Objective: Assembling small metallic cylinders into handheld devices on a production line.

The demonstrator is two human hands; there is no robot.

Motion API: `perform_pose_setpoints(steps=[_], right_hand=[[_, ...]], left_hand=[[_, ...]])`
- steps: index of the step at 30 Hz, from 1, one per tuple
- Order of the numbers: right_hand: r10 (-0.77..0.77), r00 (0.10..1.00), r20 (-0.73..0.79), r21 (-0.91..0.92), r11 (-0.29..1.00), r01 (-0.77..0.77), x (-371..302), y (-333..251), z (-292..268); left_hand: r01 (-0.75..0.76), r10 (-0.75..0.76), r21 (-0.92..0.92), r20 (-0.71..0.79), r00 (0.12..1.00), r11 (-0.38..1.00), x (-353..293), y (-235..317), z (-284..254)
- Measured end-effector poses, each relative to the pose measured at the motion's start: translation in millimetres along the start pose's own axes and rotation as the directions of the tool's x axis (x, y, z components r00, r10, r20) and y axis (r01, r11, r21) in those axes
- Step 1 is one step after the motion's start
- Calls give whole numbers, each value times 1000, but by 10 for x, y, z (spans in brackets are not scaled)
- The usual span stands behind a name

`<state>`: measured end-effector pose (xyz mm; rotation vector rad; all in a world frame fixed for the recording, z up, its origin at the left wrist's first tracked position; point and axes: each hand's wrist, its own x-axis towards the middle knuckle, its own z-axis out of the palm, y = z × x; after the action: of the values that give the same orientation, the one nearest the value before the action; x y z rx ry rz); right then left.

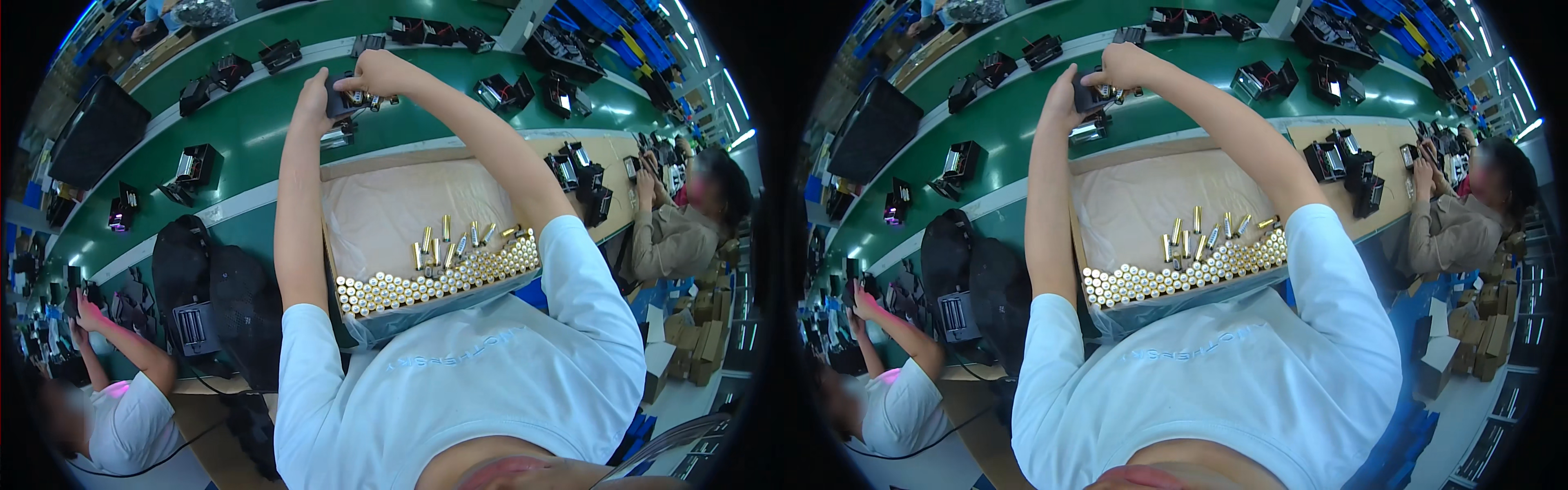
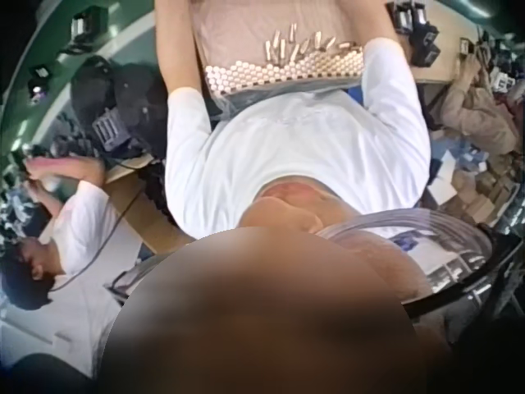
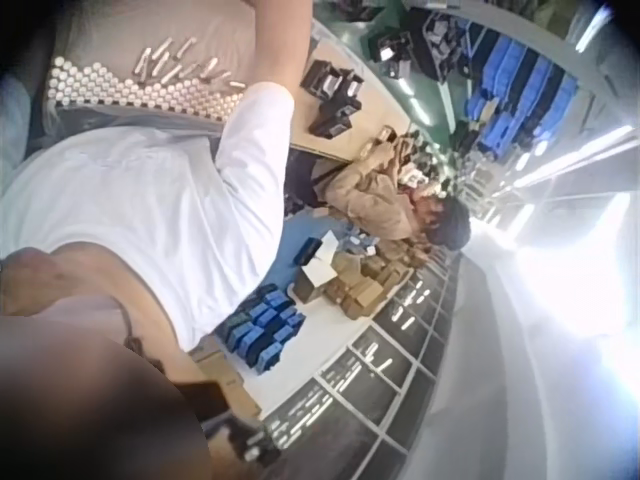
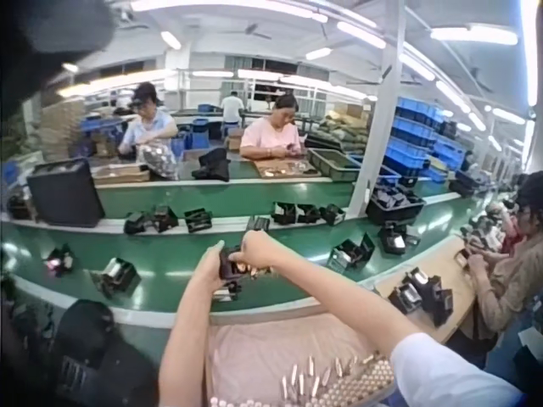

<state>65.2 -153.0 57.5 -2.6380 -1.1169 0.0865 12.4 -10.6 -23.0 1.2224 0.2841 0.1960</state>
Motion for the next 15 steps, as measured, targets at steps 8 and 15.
perform_pose_setpoints(steps=[8, 15], right_hand=[[50, 996, 75, 21, 998, -52, 73, -131, -67], [115, 983, 144, 107, 986, -131, 144, -101, -8]], left_hand=[[3, -8, -87, -64, 998, 996, -41, -26, 89], [50, -66, -168, -87, 994, 984, 19, 45, 37]])
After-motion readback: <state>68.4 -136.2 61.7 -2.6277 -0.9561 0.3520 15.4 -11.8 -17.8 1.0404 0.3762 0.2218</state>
